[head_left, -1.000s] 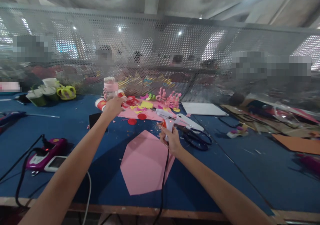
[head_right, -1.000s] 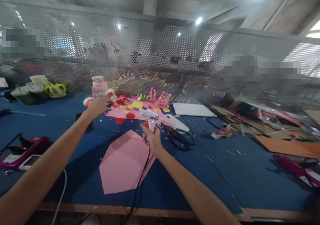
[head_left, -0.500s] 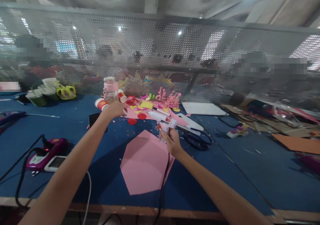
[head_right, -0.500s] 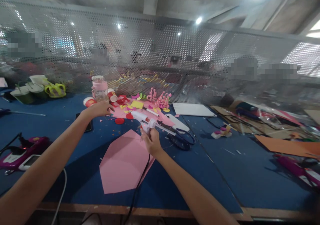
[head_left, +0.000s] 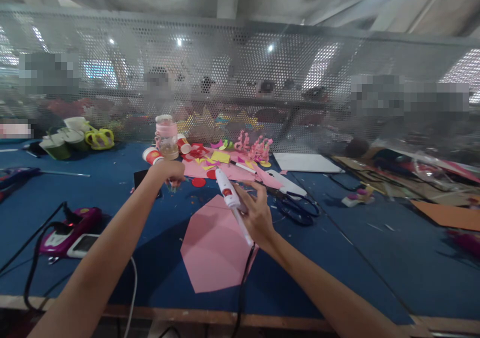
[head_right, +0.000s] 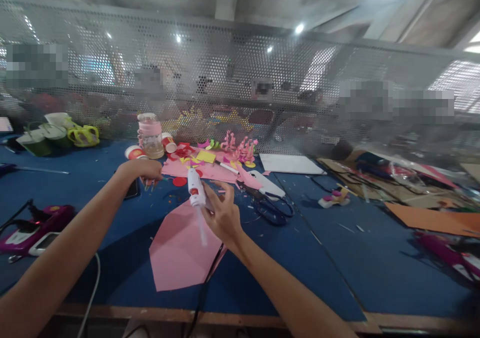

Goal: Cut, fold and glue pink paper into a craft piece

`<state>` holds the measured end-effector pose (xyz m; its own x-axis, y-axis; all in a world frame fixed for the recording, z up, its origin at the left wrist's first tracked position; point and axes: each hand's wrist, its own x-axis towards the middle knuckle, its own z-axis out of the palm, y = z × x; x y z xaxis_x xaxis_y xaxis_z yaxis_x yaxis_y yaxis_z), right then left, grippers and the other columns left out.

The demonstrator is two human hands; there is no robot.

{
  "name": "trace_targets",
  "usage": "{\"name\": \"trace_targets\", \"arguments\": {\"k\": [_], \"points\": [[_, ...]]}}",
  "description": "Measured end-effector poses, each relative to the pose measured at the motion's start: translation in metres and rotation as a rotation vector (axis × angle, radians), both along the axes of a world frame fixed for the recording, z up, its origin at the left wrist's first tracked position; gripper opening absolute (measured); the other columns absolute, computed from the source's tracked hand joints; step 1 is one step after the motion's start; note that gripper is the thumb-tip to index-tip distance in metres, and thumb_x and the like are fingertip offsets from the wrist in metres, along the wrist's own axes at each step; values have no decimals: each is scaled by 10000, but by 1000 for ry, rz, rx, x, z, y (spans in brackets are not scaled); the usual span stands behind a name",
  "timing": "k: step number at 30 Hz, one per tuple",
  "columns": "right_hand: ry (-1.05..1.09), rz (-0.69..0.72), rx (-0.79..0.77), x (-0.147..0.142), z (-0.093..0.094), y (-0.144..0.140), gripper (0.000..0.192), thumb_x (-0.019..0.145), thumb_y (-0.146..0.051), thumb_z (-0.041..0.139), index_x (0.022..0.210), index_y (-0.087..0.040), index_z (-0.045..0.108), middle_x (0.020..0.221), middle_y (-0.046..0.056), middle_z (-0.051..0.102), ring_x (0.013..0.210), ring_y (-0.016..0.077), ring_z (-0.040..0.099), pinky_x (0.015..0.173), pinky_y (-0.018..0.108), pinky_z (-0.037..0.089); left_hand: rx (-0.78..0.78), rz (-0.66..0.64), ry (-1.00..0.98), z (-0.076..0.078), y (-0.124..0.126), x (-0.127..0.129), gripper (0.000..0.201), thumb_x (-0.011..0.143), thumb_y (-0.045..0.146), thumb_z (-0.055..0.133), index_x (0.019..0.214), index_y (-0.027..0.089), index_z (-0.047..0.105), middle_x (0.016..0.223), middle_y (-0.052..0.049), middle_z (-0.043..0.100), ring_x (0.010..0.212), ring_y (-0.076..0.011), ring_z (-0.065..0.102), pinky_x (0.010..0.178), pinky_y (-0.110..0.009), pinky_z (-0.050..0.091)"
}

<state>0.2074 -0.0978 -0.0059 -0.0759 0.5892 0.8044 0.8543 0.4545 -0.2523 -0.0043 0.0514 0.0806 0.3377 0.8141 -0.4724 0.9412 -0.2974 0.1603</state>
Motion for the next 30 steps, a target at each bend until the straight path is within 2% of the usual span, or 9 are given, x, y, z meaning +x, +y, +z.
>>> {"name": "trace_targets", "arguments": {"k": [3,8,11,13,17,21,24,27,30], "points": [[-124,-120,-12,-2,3,-4,372,766,-223,461,1135,-215,504,1133,126,429,745,168,557,519,252,471,-25,13,-14,1,1,0,237,666,219,513,467,158,626,382,-55,548,464,-154,543,528,-256,458],[-271,-314,-18,-4,8,-5,359,771,-104,416,1091,-223,524,1124,112,529,820,209,565,618,281,455,-18,6,-27,17,-18,11,237,701,235,499,560,154,671,420,-63,579,477,-153,555,557,-254,460],[-271,-403,-36,-3,9,-2,333,777,-73,392,1046,-207,534,1127,118,548,735,194,580,552,273,426,-135,-168,-243,29,-43,27,287,770,322,436,743,182,685,502,-33,632,481,-121,565,561,-214,455],[-237,-478,-46,-1,8,2,289,803,-85,362,1017,-176,534,1095,137,566,658,182,583,492,267,396,-253,-290,-405,33,-61,40,372,816,384,362,780,183,673,561,-41,654,499,-113,578,547,-200,450],[-153,-567,-76,6,7,10,288,841,-119,298,1049,-108,496,870,168,610,618,210,584,475,282,384,-260,-461,-654,25,-84,63,274,771,400,481,752,174,634,573,-31,651,475,-104,579,513,-194,445],[-63,-507,-100,12,9,14,273,806,-189,386,1049,-100,472,876,167,580,707,241,591,506,290,412,-237,-444,-620,13,-84,73,124,728,178,498,622,143,552,545,-19,633,461,-100,574,494,-194,448],[71,-434,-127,12,10,16,275,731,-275,492,959,-122,491,887,150,570,762,253,582,535,307,438,-57,-470,-508,9,-73,71,132,677,99,483,563,143,530,518,0,610,473,-91,559,465,-166,412],[323,-307,-205,10,8,19,266,653,-322,556,845,-148,495,790,106,588,738,242,582,605,345,462,87,-482,-452,6,-61,67,116,654,95,483,566,149,535,495,21,582,483,-86,535,465,-161,376],[633,-140,-282,8,9,21,319,601,-365,598,822,-165,486,770,72,604,681,212,589,625,348,474,47,-460,-486,1,-54,65,90,664,106,471,639,150,546,521,32,571,511,-88,535,497,-165,383]]}}
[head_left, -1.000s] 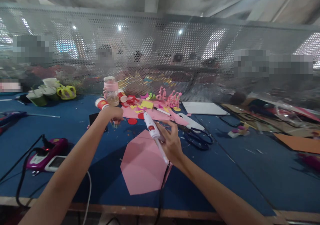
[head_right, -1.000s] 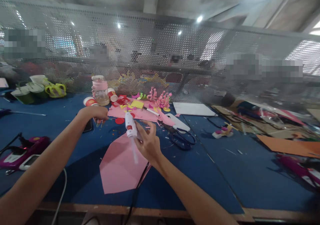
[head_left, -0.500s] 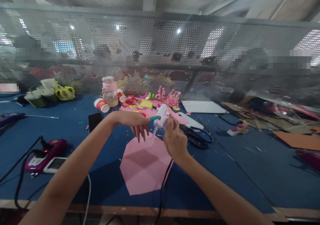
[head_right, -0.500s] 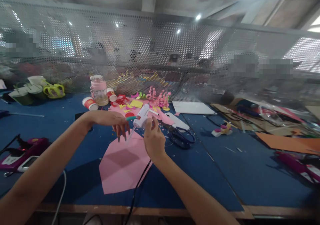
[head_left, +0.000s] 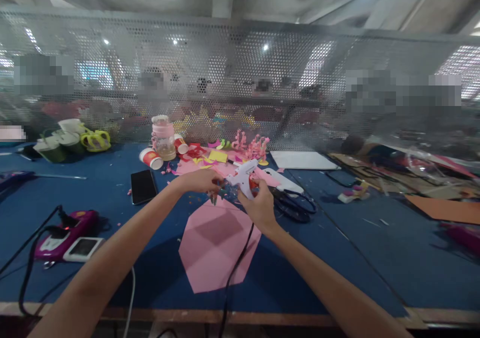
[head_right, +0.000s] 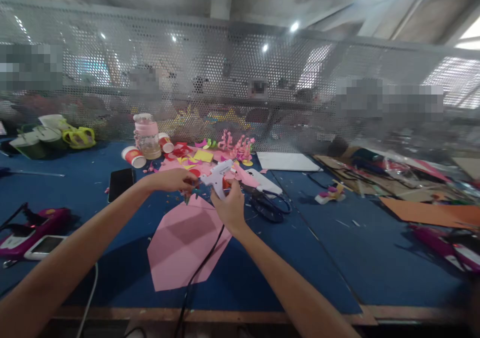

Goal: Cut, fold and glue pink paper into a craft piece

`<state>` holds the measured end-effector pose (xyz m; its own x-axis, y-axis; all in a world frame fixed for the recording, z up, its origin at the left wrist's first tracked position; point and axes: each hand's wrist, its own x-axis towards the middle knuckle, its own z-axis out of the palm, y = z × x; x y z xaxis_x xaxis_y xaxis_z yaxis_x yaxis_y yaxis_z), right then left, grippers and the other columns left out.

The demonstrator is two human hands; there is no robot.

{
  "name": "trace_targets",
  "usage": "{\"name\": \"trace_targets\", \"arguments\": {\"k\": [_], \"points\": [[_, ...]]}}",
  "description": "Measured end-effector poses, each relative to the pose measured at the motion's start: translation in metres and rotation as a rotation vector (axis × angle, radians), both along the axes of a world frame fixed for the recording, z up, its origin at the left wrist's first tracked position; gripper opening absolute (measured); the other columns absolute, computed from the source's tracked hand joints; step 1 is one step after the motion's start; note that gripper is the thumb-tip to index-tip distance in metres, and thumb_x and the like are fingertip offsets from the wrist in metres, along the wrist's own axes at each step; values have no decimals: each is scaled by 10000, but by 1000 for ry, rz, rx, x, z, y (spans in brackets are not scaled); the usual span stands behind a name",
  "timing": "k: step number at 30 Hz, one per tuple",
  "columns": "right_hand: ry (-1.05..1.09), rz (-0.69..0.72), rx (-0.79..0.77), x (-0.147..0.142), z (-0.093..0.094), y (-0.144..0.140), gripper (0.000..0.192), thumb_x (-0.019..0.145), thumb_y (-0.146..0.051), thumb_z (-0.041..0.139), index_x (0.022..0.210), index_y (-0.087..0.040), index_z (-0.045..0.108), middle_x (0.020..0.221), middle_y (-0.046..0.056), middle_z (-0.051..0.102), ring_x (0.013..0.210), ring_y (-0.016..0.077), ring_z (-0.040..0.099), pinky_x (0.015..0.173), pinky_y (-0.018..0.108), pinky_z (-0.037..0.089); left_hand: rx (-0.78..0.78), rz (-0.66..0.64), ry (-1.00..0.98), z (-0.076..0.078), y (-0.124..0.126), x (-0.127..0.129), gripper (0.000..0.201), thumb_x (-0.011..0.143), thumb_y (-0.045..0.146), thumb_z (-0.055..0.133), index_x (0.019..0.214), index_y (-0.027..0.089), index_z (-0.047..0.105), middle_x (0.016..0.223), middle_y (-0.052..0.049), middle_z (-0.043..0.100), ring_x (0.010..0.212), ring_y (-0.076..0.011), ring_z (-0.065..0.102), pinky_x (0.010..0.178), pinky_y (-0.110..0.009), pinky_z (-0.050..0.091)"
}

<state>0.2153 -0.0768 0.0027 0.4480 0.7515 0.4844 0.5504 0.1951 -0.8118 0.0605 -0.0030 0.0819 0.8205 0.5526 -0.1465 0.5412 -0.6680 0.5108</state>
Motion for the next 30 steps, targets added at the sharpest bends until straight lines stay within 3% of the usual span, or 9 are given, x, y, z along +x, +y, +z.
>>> {"name": "trace_targets", "arguments": {"k": [3,7,9,15,19,21,24,27,30], "points": [[387,162,-73,-2,3,1,392,540,-390,656,820,-176,484,682,9,598,481,146,544,481,299,461,-144,53,-70,-5,4,-1,101,707,136,450,726,151,548,574,31,570,528,-89,543,527,-175,410],[784,426,-364,-4,5,2,369,463,-365,716,682,-165,497,376,-99,421,274,57,338,292,203,288,-284,51,-73,-9,10,-4,136,704,165,490,799,154,586,590,32,569,507,-87,532,530,-192,419],[837,486,-398,-5,4,3,366,444,-335,733,662,-160,498,348,-107,406,263,39,312,278,179,241,-345,32,-46,-11,14,-7,140,694,163,506,799,151,599,585,34,563,488,-81,520,519,-193,412],[896,471,-297,-9,1,2,422,407,-270,754,702,-172,469,398,-111,473,268,29,341,271,157,250,-412,43,-83,-11,14,-7,151,745,215,483,713,117,595,525,44,469,425,-48,410,453,-166,346],[905,439,-209,-10,0,1,394,477,-334,723,702,-195,432,399,-109,488,236,39,324,245,169,248,-172,99,-179,-17,5,5,278,807,219,382,672,110,599,482,48,400,410,-55,348,437,-176,306],[867,401,-190,-9,-1,2,381,495,-359,711,693,-198,427,385,-101,493,225,54,331,230,177,245,-16,162,-189,-23,-3,13,277,806,150,347,677,115,590,534,23,463,471,-75,422,492,-184,346],[787,332,-163,-8,-5,4,345,519,-360,695,680,-192,440,345,-98,471,217,68,337,215,177,230,377,289,-79,-33,-18,24,247,792,72,344,737,128,578,736,-45,588,704,-132,556,670,-222,406],[718,308,-122,-8,-10,6,277,580,-352,646,689,-189,450,330,-93,471,205,71,323,203,179,226,472,384,-2,-41,-28,30,243,828,93,315,831,117,557,820,-99,607,787,-192,579,707,-291,417],[670,318,-130,-8,-12,6,238,601,-322,615,710,-194,447,323,-93,475,197,82,332,197,183,225,503,438,40,-45,-31,31,245,855,128,295,855,129,541,808,-89,614,763,-193,590,669,-284,419]]}}
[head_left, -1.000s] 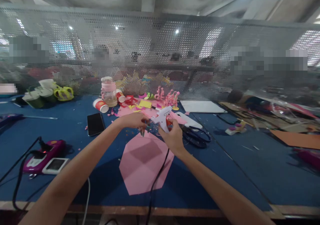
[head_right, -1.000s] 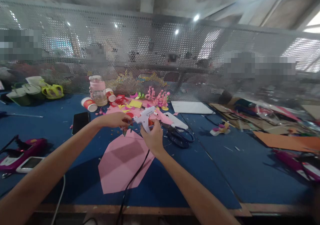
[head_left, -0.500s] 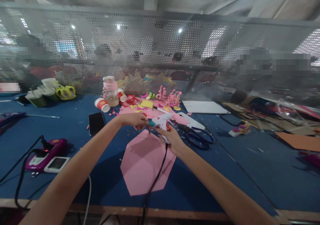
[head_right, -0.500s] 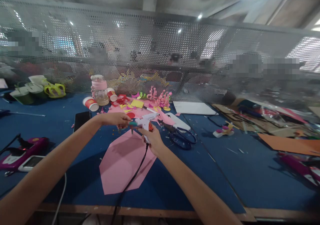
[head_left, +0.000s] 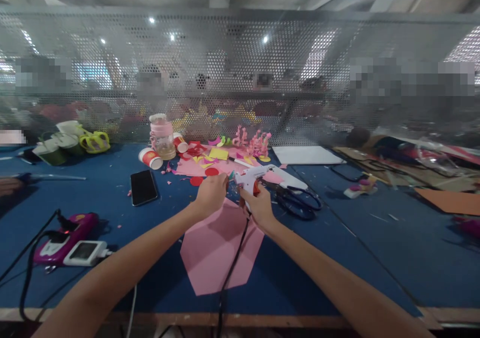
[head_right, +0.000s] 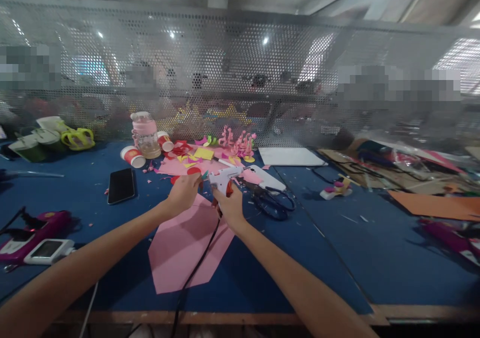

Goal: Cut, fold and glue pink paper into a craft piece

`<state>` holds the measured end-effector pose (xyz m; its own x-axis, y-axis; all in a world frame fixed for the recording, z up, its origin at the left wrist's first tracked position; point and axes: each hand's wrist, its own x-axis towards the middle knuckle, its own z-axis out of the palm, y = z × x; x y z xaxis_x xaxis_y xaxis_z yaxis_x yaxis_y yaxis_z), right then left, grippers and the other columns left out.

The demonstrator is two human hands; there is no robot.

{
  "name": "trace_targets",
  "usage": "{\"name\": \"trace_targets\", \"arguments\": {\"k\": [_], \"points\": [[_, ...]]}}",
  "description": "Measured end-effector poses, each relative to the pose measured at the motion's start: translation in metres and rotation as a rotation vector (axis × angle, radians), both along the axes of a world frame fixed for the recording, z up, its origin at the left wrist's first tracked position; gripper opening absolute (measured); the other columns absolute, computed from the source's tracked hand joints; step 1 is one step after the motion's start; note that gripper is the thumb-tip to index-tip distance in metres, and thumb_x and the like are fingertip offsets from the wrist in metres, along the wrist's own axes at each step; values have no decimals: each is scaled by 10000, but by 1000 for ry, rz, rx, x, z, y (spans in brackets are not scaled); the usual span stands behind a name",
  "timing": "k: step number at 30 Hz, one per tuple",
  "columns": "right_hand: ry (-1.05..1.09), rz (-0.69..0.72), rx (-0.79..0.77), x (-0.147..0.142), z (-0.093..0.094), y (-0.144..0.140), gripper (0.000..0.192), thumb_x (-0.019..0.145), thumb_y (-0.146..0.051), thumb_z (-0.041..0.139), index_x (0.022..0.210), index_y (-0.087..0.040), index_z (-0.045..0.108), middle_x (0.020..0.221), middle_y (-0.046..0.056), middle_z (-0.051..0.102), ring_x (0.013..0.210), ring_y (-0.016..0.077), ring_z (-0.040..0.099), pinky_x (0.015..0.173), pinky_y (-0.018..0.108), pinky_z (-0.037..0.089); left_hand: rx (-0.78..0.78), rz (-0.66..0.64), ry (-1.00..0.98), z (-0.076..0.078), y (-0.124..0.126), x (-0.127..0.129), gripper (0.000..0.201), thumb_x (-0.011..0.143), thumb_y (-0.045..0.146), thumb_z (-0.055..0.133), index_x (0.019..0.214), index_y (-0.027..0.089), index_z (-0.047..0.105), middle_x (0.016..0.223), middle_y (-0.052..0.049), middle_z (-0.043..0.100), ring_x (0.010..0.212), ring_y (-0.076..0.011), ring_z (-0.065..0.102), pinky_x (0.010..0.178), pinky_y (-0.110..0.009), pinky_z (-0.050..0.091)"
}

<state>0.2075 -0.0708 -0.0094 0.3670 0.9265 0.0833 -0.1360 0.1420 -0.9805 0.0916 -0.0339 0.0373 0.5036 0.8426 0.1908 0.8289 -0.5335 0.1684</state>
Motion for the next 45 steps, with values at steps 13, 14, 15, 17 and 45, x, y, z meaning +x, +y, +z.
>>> {"name": "trace_targets", "arguments": {"k": [13,14,15,17,45], "points": [[-58,14,-38,-4,2,-8,228,597,-276,555,757,-201,411,307,-107,458,183,89,332,200,178,223,116,19,54,-2,-5,-1,262,842,124,292,918,152,542,853,-97,626,781,-220,597,609,-289,400],[-60,17,-42,-4,2,-8,225,598,-279,552,748,-203,403,303,-108,455,182,89,330,198,177,220,122,15,55,-3,-6,-2,262,839,122,295,920,154,542,855,-96,626,777,-221,598,603,-289,399],[-64,16,-46,-5,2,-9,222,598,-280,550,739,-206,395,298,-107,452,181,89,328,196,176,218,126,12,56,-4,-6,-2,261,836,117,298,922,156,542,853,-94,627,772,-220,600,599,-288,398],[-75,13,-51,-6,2,-10,219,601,-283,548,730,-211,386,293,-107,448,180,90,322,192,179,215,131,10,56,-5,-7,-2,260,827,106,305,922,158,542,851,-92,628,768,-218,603,594,-284,396],[-231,99,-101,-7,3,-14,164,632,-316,545,585,-235,409,280,-58,461,241,161,469,243,223,322,100,35,41,-21,-1,-5,186,798,227,428,919,139,538,822,-98,621,809,-228,609,621,-278,408]]}}
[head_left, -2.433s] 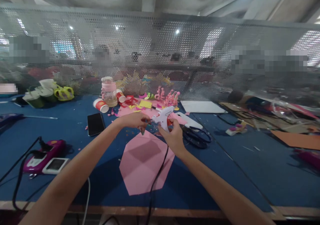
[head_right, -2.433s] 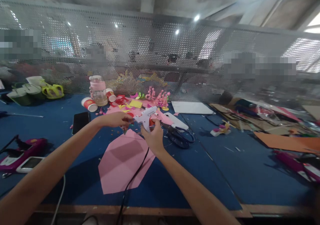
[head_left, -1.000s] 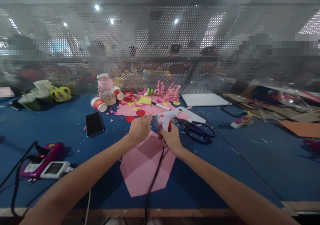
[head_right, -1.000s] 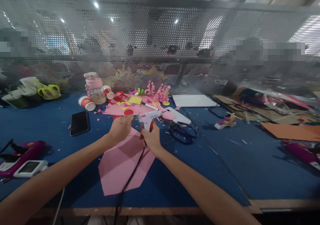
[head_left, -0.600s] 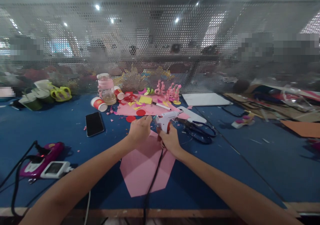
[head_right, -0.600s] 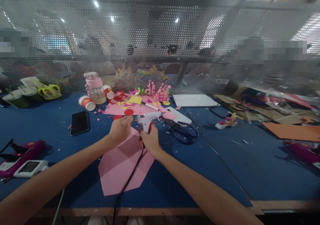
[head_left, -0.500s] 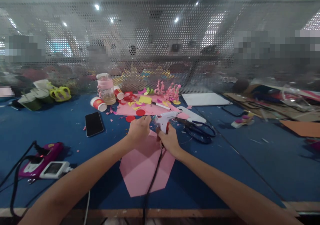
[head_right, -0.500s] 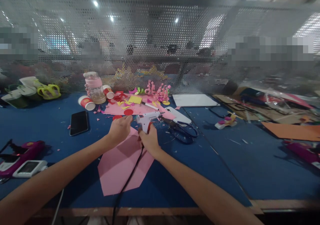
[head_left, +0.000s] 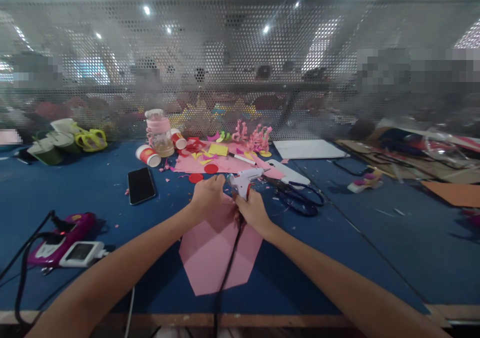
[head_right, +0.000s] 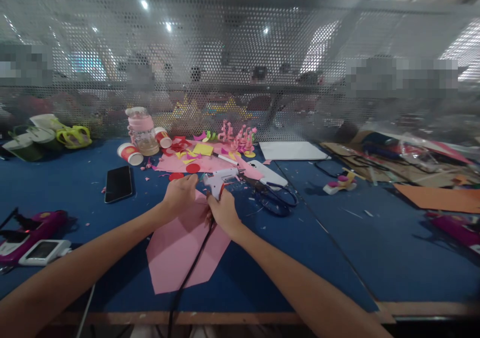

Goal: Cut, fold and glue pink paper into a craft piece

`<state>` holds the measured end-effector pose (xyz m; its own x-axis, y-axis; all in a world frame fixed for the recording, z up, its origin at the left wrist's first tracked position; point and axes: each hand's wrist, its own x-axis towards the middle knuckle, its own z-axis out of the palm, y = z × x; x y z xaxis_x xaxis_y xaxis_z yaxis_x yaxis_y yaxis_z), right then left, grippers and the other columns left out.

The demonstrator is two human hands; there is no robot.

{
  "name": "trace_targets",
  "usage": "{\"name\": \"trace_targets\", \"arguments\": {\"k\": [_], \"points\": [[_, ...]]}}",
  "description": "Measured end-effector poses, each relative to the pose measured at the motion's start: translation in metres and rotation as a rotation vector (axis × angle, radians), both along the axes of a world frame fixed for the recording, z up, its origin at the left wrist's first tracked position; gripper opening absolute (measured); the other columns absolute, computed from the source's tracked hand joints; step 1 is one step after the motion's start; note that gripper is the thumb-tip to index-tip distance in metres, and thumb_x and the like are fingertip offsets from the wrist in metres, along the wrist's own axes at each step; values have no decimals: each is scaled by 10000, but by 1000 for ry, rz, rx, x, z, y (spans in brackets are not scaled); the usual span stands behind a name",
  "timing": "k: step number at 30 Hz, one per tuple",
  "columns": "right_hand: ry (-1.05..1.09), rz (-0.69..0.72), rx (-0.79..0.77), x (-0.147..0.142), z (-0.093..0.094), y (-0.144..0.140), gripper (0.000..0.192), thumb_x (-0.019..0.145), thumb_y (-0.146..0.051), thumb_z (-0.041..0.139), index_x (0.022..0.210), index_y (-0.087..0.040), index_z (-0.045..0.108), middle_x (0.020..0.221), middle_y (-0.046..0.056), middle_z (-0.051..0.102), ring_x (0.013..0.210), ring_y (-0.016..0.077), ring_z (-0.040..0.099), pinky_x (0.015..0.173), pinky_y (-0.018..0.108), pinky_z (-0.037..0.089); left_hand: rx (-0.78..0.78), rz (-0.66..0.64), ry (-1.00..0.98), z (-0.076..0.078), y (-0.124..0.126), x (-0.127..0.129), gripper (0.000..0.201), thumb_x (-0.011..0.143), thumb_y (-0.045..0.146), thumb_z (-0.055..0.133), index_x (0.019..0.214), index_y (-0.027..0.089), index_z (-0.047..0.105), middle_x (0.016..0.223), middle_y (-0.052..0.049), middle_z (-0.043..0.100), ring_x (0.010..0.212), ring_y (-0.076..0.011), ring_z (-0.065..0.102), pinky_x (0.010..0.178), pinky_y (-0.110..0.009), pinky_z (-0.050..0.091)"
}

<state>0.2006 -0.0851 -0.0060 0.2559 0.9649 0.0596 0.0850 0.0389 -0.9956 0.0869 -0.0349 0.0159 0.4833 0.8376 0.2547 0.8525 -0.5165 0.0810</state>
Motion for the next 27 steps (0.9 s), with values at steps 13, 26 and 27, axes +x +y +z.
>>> {"name": "trace_targets", "arguments": {"k": [13,26,27], "points": [[-92,14,25,3,-3,3,131,656,-293,475,555,-226,425,307,-56,465,269,153,476,272,224,339,58,24,11,2,-4,-3,215,825,119,329,881,140,536,816,-98,626,793,-205,613,597,-262,404],[-274,-111,186,-7,-1,-2,226,624,-328,564,770,-213,434,600,-9,572,539,181,555,513,278,423,55,7,-71,2,-16,-40,211,851,166,313,799,148,517,715,-56,608,684,-151,581,618,-249,401],[-292,-116,209,-7,-1,-3,250,619,-321,568,794,-212,426,624,-2,578,563,187,562,536,286,428,68,-19,-90,0,-17,-44,204,851,174,316,802,151,512,709,-53,605,669,-148,576,607,-247,396]]}}
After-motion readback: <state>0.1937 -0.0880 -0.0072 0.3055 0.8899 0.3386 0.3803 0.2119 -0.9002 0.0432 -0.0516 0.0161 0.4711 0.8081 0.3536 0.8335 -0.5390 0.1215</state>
